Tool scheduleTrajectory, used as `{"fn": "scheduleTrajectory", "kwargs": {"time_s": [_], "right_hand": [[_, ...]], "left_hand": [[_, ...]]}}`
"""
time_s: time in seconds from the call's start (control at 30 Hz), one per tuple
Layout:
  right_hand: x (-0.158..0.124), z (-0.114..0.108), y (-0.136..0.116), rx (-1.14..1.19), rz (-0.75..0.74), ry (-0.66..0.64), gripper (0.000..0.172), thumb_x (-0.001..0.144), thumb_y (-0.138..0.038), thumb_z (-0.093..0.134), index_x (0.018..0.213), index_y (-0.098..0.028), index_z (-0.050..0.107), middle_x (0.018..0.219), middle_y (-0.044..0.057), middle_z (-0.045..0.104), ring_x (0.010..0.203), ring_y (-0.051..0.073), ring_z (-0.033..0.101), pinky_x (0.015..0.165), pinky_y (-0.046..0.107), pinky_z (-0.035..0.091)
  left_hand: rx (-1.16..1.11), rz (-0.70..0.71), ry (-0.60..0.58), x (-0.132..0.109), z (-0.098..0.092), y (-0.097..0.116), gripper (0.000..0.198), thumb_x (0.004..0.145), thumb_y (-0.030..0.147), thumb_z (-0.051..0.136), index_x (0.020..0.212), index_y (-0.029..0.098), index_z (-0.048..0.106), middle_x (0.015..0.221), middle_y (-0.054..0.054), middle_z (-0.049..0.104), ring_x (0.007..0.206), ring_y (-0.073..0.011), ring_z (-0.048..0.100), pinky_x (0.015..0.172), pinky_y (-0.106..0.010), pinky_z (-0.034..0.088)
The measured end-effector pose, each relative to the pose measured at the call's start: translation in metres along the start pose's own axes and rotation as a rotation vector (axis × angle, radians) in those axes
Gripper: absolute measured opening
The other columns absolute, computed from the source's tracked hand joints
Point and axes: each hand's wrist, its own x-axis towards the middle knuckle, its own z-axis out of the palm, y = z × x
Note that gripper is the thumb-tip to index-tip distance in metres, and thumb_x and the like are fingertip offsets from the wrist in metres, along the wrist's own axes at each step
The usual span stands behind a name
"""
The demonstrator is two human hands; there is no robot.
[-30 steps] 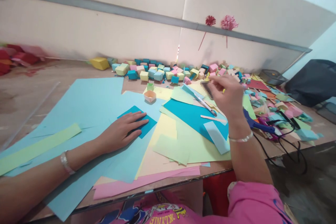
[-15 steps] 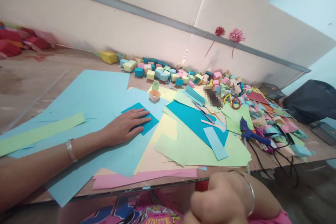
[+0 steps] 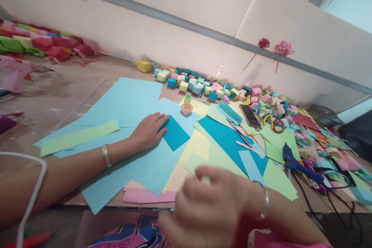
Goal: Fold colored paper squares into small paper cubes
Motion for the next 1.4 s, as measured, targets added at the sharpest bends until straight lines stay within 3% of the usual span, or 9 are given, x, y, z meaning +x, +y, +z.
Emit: {"fn": "scheduleTrajectory", "kwargs": {"time_s": [0.13,0.33,0.47,0.57,0.73,0.9,1.07,1.27,1.4], "right_hand": [[0.061,0.025,0.035,0.031,0.295,0.117,0.030,0.088,-0.040,0.057,0.112,-0.024,0.065,0.103,0.013,0.066,0.092,0.026,0.061,0.072,0.038,0.049],[0.099,0.063,0.068,0.241,0.606,0.083,0.059,0.076,-0.038,0.072,0.126,-0.016,0.049,0.101,0.009,0.062,0.091,0.022,0.057,0.068,0.029,0.042],[0.103,0.065,0.073,0.388,0.562,0.100,0.032,0.071,-0.032,0.073,0.098,-0.018,0.060,0.081,0.001,0.060,0.073,0.016,0.053,0.062,0.026,0.037],[0.103,0.061,0.080,0.448,0.461,0.212,0.016,0.073,-0.028,0.068,0.069,-0.019,0.055,0.076,0.000,0.056,0.072,0.014,0.051,0.063,0.026,0.037],[0.096,0.046,0.115,0.741,0.417,0.292,0.022,0.080,-0.038,0.058,0.089,-0.018,0.063,0.065,-0.002,0.058,0.059,0.013,0.051,0.056,0.026,0.039],[0.086,0.031,0.154,0.300,0.408,0.422,0.009,0.077,-0.023,0.059,0.074,-0.020,0.066,0.081,0.004,0.068,0.076,0.020,0.061,0.069,0.032,0.045],[0.075,0.017,0.145,0.197,0.373,0.581,0.016,0.083,-0.024,0.055,0.078,-0.020,0.070,0.089,0.007,0.070,0.086,0.022,0.063,0.076,0.033,0.046],[0.069,0.015,0.116,0.417,0.292,0.263,0.019,0.085,-0.028,0.053,0.076,-0.017,0.066,0.066,0.000,0.060,0.061,0.012,0.050,0.060,0.024,0.038],[0.070,0.032,0.105,0.469,0.257,0.096,0.016,0.083,-0.031,0.060,0.076,-0.017,0.064,0.067,-0.001,0.059,0.062,0.012,0.048,0.060,0.024,0.036]], "left_hand": [[0.035,-0.004,-0.008,-0.002,-0.007,0.007,0.048,0.090,0.030,0.047,0.136,0.017,0.048,0.122,-0.015,0.059,0.113,-0.0329,0.052,0.094,-0.049,0.043],[-0.199,-0.054,0.060,-0.006,-0.009,0.012,0.057,0.084,0.017,0.051,0.140,0.014,0.038,0.120,-0.014,0.052,0.107,-0.0271,0.053,0.091,-0.041,0.047],[-0.455,-0.098,0.182,-0.002,-0.010,0.008,0.055,0.078,0.011,0.053,0.132,0.016,0.045,0.115,-0.010,0.056,0.107,-0.0237,0.054,0.095,-0.039,0.045],[-0.610,-0.211,0.208,0.002,-0.012,0.005,0.048,0.077,0.018,0.058,0.125,0.019,0.050,0.109,-0.007,0.061,0.096,-0.0217,0.059,0.083,-0.035,0.050],[-0.840,-0.232,0.127,0.004,-0.008,0.004,0.040,0.081,0.037,0.060,0.117,0.019,0.054,0.087,-0.001,0.064,0.071,-0.0167,0.061,0.065,-0.030,0.051],[-0.753,-0.195,0.190,0.003,-0.007,0.005,0.029,0.084,0.032,0.056,0.109,0.019,0.058,0.085,-0.002,0.061,0.070,-0.0143,0.058,0.064,-0.028,0.050],[-0.637,-0.124,0.336,0.004,-0.014,0.007,0.034,0.080,0.030,0.062,0.111,0.018,0.058,0.102,-0.007,0.056,0.086,-0.0171,0.057,0.066,-0.029,0.051],[-0.822,0.025,0.248,0.000,-0.021,0.012,0.039,0.086,0.042,0.059,0.118,0.019,0.057,0.098,-0.005,0.063,0.081,-0.0148,0.061,0.070,-0.028,0.053],[-0.611,0.086,0.086,-0.002,-0.017,0.012,0.022,0.078,0.031,0.069,0.097,0.019,0.066,0.071,0.002,0.062,0.057,-0.0109,0.053,0.061,-0.026,0.046]]}}
